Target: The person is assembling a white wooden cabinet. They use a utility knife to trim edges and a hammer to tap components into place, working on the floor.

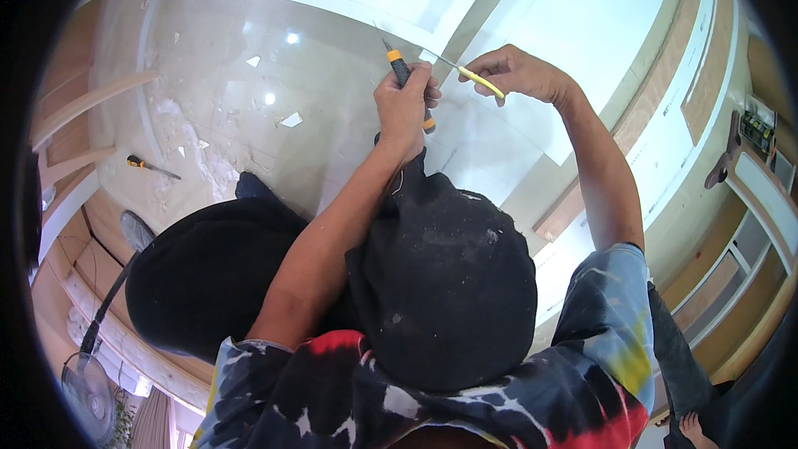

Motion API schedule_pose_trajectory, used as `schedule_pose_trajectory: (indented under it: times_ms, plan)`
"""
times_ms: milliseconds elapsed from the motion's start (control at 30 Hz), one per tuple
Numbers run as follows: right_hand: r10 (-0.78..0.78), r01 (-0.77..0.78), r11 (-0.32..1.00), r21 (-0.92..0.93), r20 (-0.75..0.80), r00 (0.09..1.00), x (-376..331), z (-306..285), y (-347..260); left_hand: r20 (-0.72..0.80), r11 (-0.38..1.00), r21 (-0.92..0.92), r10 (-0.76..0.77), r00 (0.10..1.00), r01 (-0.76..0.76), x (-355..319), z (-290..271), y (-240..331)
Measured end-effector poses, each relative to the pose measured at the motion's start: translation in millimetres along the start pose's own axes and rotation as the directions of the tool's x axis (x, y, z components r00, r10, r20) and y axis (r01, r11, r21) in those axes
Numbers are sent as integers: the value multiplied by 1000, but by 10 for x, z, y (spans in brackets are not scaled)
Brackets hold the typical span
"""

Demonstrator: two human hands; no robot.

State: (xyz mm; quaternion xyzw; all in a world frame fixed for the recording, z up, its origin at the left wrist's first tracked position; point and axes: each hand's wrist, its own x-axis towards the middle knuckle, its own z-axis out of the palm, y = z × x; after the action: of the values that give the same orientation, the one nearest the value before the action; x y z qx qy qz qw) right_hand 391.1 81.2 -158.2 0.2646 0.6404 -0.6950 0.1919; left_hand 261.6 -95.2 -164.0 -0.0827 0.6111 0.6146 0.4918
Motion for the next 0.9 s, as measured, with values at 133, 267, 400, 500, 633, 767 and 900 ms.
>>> schedule_pose_trajectory:
  times_ms: [133, 267, 400, 500, 633, 767, 900]
  plan:
    - [-17, 17, 1000, 0, -8, 1000, -18, 9, -54, 29, 998, -59, -25, 999, 26, 17, 16, 32]
    - [-17, 18, 999, 33, -4, 1000, -33, 35, -7, 34, 1000, -9, 17, 999, -17, 28, 20, 38]
    - [-37, 37, 998, 41, -7, 999, -37, 22, -17, 47, 998, 43, 40, 998, -42, 71, 25, 64]
    - [-14, 14, 1000, -19, 9, 1000, -43, -17, -93, 26, 998, 55, 32, 999, -33, 58, 41, 71]
    - [18, -18, 1000, 26, 5, 1000, -9, -4, -38, 21, 1000, -26, -9, 1000, 10, 61, 53, 45]
    - [9, -10, 999, 48, 23, 1000, 48, 11, -41, 34, 1000, -1, -27, 999, 27, 60, 57, 42]
    - [76, -79, 993, 84, 43, 996, 39, 13, -122, 62, 1000, -5, -26, 998, 27, 49, 33, 69]
